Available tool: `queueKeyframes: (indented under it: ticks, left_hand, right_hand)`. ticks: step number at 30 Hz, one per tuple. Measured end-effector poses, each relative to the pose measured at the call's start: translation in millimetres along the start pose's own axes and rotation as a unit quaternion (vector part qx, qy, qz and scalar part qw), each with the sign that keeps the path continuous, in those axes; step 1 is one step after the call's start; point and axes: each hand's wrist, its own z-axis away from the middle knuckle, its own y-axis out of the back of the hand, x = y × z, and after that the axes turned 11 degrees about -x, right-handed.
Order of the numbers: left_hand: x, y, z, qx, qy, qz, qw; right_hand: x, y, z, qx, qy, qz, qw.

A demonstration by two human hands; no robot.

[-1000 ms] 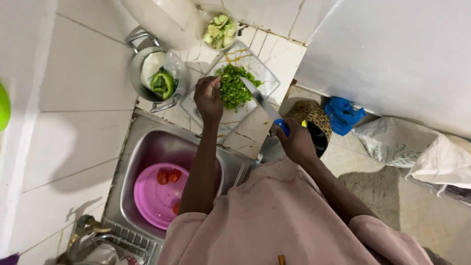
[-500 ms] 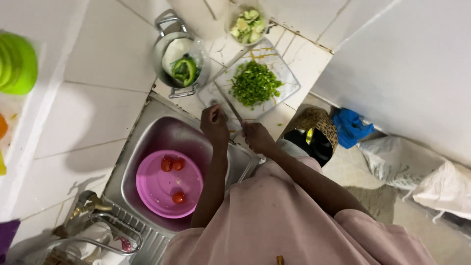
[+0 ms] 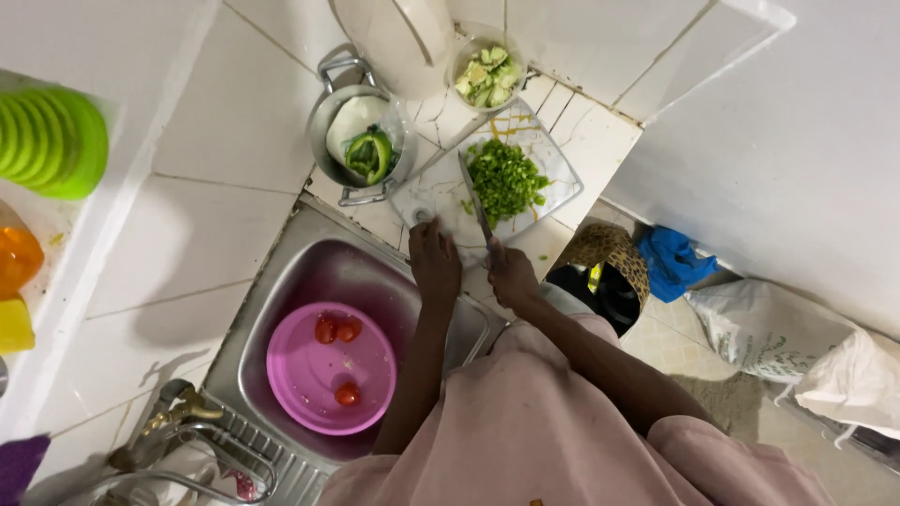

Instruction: A person is chopping green vegetables on a cutting board next to a sink in a kitchen area.

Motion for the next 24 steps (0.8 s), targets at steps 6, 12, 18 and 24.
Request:
queueKeyframes:
  ticks: [6, 12, 18, 24]
  left_hand:
    - [-4.1, -1.1, 5.8, 0.001, -0.061, 0.016, 0.998]
    - [-15.2, -8.9, 10.0, 0.007, -0.108, -0.057, 0.992]
    - [-27.5, -15.3, 9.5, 0.003, -0.126, -0.053, 0.991]
    - [-20.7, -7.8, 13.8, 0.008, -0.126, -0.103, 0.987]
  right_hand:
    - [45.5, 23.3, -14.2, -0.041, 0.006, 0.160, 0.986]
    - [53.0, 49.8, -33.9, -0.009, 0.009, 0.247, 0.969]
    - [54.9, 77.8, -39.4, -0.016, 0.038, 0.258, 0.965]
    - [46.3, 84.4, -38.7, -0.022, 0.046, 0.260, 0.964]
